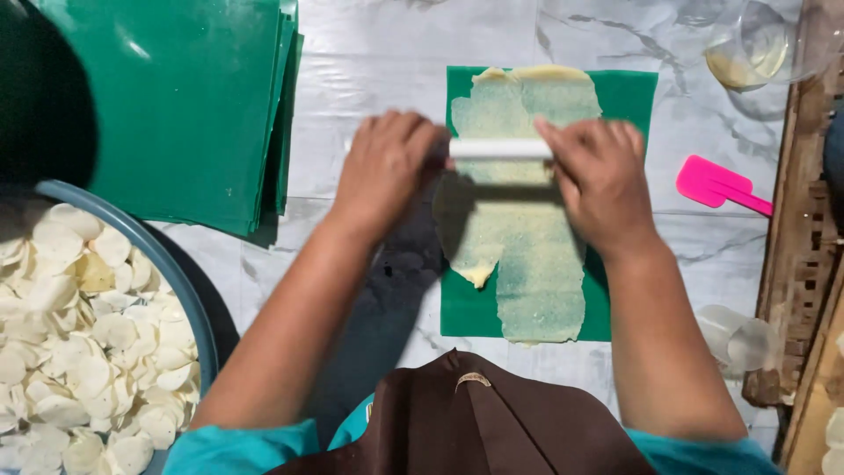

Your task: Rolling out dough on a flat surface using a rolling pin to create thin sheets for food preparation.

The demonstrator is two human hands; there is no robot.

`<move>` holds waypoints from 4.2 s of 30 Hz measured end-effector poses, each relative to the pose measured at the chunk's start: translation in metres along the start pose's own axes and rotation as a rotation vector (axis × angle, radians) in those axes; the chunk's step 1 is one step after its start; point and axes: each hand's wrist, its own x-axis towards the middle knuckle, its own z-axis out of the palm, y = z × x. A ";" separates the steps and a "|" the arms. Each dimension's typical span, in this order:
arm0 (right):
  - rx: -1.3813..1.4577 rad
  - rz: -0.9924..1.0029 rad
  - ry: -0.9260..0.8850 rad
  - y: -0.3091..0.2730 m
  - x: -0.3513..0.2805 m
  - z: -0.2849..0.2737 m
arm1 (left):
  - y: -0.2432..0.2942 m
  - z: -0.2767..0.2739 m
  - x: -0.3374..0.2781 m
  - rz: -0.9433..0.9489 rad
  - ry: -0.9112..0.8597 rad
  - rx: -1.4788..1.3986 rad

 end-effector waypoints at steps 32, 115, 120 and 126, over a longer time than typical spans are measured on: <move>-0.150 0.339 -0.212 -0.068 -0.099 0.044 | 0.102 0.022 -0.110 -0.538 -0.250 -0.003; 0.110 0.985 -0.067 0.242 -0.152 -0.225 | 0.121 0.016 -0.164 -0.271 0.090 -0.017; -0.118 0.895 -0.146 0.253 -0.128 -0.200 | 0.121 0.021 -0.166 -0.296 0.077 0.013; -0.075 0.973 -0.476 0.223 -0.097 -0.228 | 0.122 0.021 -0.165 -0.287 0.077 0.036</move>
